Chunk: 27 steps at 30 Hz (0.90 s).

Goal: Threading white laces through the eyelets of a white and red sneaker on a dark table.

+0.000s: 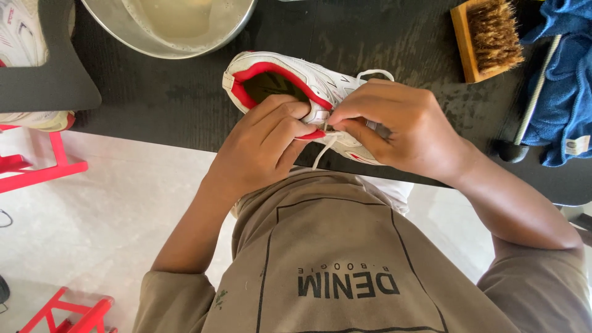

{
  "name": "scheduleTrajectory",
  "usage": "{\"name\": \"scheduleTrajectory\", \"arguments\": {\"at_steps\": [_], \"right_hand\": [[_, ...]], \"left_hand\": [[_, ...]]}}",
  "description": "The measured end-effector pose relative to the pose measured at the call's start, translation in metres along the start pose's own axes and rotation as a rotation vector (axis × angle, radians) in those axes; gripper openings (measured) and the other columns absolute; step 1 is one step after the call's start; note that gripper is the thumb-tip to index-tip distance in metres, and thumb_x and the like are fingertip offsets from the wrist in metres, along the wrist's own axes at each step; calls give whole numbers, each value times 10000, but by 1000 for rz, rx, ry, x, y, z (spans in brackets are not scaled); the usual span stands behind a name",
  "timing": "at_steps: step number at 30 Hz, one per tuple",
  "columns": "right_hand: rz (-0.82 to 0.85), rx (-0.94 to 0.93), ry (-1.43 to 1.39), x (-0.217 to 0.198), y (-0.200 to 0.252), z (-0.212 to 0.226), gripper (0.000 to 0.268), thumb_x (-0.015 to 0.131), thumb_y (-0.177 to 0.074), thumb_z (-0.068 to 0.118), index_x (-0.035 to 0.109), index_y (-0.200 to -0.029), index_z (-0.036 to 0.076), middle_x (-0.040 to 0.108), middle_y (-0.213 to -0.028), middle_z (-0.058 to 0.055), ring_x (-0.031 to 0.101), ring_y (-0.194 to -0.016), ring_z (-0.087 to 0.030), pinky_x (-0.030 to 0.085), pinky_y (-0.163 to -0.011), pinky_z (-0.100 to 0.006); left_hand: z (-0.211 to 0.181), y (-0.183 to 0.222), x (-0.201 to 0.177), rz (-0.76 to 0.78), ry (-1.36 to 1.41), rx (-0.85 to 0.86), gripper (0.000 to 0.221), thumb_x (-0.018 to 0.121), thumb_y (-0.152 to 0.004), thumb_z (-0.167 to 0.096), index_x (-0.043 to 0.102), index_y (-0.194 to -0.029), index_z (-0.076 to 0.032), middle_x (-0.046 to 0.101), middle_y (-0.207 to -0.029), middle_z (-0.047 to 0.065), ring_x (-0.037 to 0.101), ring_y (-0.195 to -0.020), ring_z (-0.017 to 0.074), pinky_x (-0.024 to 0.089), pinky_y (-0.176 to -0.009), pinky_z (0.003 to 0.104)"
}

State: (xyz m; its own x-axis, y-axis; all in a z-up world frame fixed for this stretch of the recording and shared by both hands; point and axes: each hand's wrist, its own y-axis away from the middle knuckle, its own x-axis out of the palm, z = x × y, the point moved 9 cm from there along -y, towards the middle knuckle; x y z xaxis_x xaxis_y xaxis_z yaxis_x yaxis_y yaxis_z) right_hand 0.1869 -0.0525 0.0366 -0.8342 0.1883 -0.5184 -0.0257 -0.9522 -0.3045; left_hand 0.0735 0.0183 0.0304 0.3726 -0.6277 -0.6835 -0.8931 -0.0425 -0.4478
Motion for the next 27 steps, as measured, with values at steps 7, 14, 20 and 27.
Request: {"name": "scheduleTrajectory", "arguments": {"at_steps": [7, 14, 20, 27], "right_hand": [[41, -131, 36, 8, 1, 10, 73, 663, -992, -77, 682, -1034, -22, 714, -962, -144, 675, -851, -289, 552, -757, -381], [-107, -439, 944, 12, 25, 29, 161, 858, -988, 294, 708, -978, 235, 664, -1112, 22, 592, -992, -169, 340, -915, -414], [-175, -388, 1250, 31, 13, 45, 225, 646, -985, 234, 517, -802, 252, 616, -920, 94, 483, -864, -105, 341, -806, -323], [-164, -385, 1148, 44, 15, 45, 248, 487, -922, 57, 447, -744, 224, 390, -721, 45, 369, -660, -141, 286, -760, -316]], "left_hand": [[0, -3, -2, -12, 73, -24, 112, 538, -1067, 1, 547, -963, 43, 609, -1042, 213, 595, -932, 384, 512, -824, 441], [1, -1, -4, -23, 91, -32, 91, 534, -1074, -7, 576, -1011, 44, 614, -1053, 205, 607, -946, 384, 514, -829, 447], [2, -3, -4, -25, 105, -63, 117, 528, -1067, -3, 589, -972, 27, 620, -1050, 191, 598, -951, 368, 511, -838, 444], [-4, -5, -6, -76, 78, -10, 132, 485, -1078, -2, 567, -999, 65, 601, -1064, 226, 594, -949, 394, 516, -833, 461]]}}
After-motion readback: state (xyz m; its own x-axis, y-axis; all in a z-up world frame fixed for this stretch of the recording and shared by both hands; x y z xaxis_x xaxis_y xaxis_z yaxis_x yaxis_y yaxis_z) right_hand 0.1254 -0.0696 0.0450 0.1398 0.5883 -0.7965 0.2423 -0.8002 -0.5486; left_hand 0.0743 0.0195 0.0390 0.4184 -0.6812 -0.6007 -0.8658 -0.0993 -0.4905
